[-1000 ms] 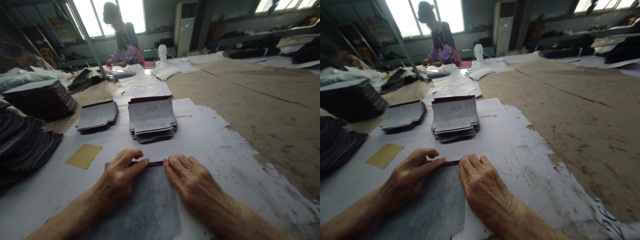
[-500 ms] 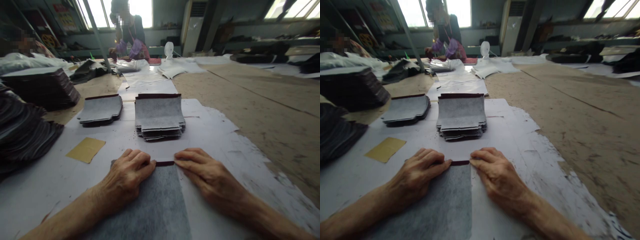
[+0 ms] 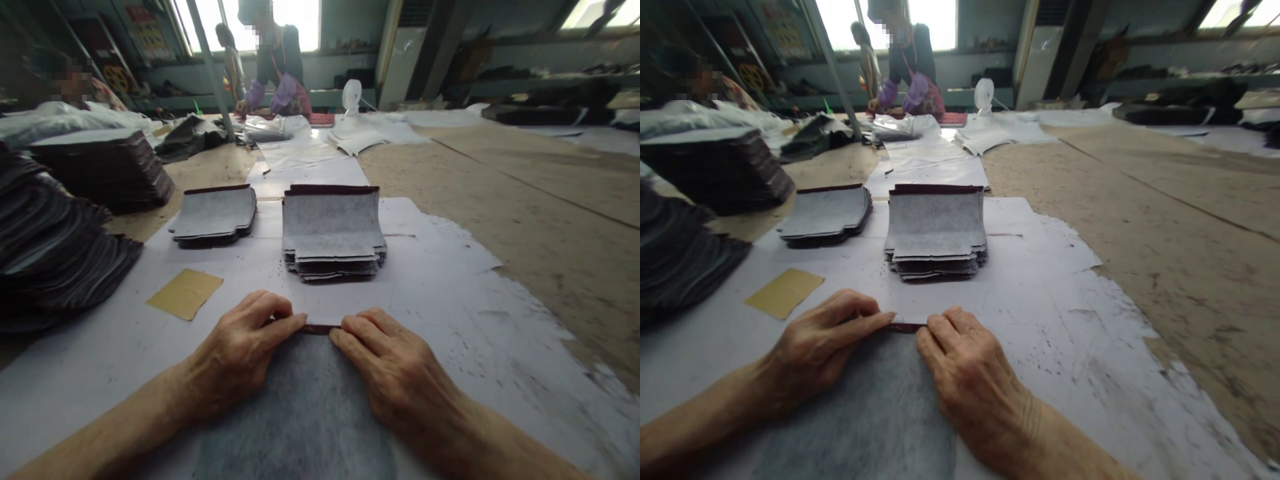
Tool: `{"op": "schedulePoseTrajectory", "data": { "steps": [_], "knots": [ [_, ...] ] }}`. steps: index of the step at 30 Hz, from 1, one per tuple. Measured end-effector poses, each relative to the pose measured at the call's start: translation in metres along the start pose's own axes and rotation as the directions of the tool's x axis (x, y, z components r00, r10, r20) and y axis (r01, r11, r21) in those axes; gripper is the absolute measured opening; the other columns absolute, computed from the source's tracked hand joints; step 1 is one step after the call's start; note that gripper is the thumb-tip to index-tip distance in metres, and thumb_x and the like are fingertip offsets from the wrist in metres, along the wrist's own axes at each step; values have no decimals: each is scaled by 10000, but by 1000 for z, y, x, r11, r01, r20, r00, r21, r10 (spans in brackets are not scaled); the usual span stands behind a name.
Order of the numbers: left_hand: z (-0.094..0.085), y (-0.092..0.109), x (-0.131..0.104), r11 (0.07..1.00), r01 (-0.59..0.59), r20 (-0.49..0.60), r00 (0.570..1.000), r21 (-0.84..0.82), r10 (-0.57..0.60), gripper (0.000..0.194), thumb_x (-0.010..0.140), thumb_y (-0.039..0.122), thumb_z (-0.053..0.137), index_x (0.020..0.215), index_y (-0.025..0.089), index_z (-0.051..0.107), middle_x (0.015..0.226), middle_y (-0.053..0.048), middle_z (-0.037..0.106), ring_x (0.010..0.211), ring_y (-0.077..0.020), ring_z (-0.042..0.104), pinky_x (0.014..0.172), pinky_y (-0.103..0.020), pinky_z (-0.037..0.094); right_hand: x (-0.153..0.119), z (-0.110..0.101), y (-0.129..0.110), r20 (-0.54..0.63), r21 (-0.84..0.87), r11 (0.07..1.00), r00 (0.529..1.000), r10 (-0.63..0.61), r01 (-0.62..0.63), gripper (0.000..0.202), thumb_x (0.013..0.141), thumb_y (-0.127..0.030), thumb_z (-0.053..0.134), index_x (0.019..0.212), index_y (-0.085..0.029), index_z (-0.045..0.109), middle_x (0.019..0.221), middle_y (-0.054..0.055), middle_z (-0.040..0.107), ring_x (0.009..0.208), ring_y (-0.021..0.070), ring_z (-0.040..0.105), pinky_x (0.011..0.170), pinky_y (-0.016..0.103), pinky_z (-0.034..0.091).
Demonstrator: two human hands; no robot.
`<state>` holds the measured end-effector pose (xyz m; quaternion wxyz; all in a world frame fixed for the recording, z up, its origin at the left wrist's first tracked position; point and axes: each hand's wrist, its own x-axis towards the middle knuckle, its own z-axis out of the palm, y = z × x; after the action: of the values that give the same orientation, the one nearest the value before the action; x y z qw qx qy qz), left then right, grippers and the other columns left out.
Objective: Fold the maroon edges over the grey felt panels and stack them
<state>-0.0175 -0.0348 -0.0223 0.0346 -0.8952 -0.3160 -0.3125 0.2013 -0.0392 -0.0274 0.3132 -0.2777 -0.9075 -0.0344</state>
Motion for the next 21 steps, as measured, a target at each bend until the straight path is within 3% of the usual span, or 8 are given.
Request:
{"op": "schedulePoseTrajectory", "data": {
  "steps": [5,8,12,15,18,21],
  "knots": [
    [-9,-9,-10,999,-37,2,999,13,37,321,818,-10,402,1042,147,569,850,-49,530,763,-121,484,646,-244,454,1,-3,5,19,-48,998,999,-38,39,333,873,-47,300,1064,-30,572,847,111,593,793,198,497,691,342,498],
    [-6,-10,-13,998,-67,54,996,1,67,329,801,-27,402,1061,110,549,870,-70,528,792,-148,466,693,-304,448,6,-7,2,99,-95,994,994,-51,60,321,872,-56,306,1008,-56,597,809,89,587,755,197,501,643,326,493],
    [-2,-9,-12,998,-60,51,997,-18,61,311,790,-29,407,1037,92,550,865,-78,524,785,-160,455,693,-328,432,20,-13,-9,270,-237,963,961,-58,125,271,772,-12,399,888,-91,631,747,78,567,661,206,486,554,338,456],
    [-1,-8,-11,999,-27,28,999,-35,28,294,791,-20,412,1012,108,559,854,-72,527,773,-159,456,679,-323,430,30,-9,-20,215,-397,901,972,-92,173,288,751,-18,375,858,-48,642,813,151,581,760,272,501,620,412,443],
    [-1,-9,-10,999,-22,30,999,-32,23,280,802,0,406,1014,102,559,845,-76,531,770,-166,456,676,-333,433,33,2,-25,132,-241,959,984,-120,149,296,805,-27,344,874,-50,631,796,125,571,715,227,487,598,366,435],
    [-4,-12,-12,999,-31,52,998,-35,33,279,820,29,406,1047,105,550,851,-76,536,775,-168,461,686,-339,440,31,13,-20,153,-3,996,984,-92,94,306,847,-33,307,825,-77,610,781,93,549,701,190,459,614,324,444]
  ]
}}
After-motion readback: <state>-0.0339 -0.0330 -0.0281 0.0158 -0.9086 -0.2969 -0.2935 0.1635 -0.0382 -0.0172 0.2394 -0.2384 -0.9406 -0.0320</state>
